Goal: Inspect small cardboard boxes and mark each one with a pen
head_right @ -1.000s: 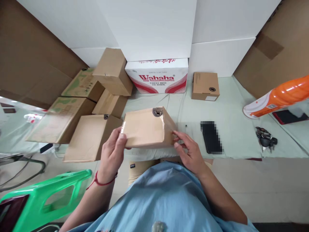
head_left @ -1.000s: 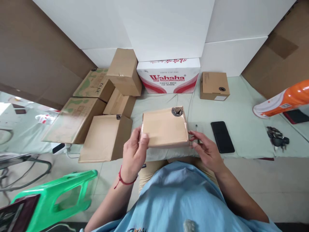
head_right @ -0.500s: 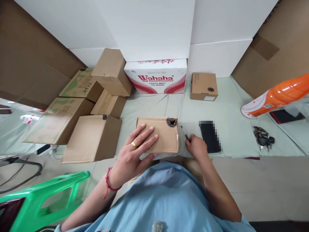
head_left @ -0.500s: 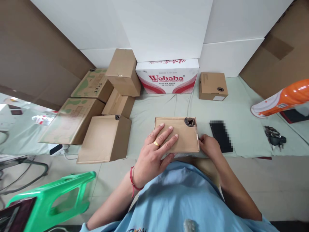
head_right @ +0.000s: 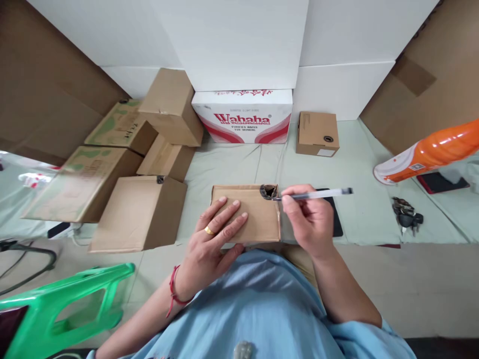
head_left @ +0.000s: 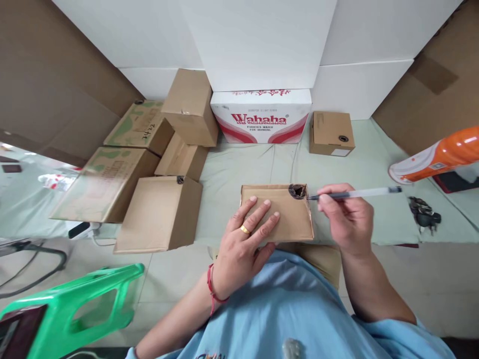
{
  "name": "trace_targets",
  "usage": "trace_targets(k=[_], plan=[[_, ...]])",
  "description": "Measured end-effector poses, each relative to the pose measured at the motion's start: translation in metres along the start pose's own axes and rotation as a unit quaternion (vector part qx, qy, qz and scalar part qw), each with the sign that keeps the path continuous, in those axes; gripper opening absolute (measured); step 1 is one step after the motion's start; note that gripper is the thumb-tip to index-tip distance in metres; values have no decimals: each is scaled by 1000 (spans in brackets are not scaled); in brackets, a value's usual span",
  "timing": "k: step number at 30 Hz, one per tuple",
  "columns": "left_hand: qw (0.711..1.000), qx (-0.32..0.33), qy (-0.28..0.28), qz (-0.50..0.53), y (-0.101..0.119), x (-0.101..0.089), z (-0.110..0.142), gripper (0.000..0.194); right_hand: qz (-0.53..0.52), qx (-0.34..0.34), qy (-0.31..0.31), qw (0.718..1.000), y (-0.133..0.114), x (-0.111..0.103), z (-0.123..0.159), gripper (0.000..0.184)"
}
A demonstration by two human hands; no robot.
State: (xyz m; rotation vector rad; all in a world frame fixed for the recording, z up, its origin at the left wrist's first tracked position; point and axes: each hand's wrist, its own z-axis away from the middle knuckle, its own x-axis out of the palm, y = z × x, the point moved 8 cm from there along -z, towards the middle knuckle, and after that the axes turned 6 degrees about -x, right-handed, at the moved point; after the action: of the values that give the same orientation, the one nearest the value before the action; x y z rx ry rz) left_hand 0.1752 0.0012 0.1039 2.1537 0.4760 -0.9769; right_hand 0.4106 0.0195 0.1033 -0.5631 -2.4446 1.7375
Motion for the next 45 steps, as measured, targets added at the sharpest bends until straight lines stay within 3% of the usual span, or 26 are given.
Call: trace_targets(k=[3, 12, 20, 24, 31, 35, 45], plan=[[1000, -3, -5, -7, 0, 0, 1, 54, 107, -41, -58, 992, -12, 23, -5, 17], [1000, -5, -13, -9, -1, 2, 1, 51, 195, -84, -51, 976, -16, 35, -16, 22], [1000, -9, -14, -4, -2, 2, 1, 55, 220, -54, -47, 973, -15, 25, -9, 25], [1000, -11, -13, 1, -3, 2, 1, 59, 233, -77, 3, 969, -17, 17, -6, 23], [1000, -13, -12, 3, -3, 2, 1, 58, 253, -129, 22, 959, -21, 21, -8, 16], [1000, -10, -11, -2, -2, 2, 1, 53, 278, -121, 55, 951, -21, 12, -6, 19], [1000, -9, -7, -5, -2, 3, 1, 57, 234, -84, -8, 969, -21, 17, 0, 20]])
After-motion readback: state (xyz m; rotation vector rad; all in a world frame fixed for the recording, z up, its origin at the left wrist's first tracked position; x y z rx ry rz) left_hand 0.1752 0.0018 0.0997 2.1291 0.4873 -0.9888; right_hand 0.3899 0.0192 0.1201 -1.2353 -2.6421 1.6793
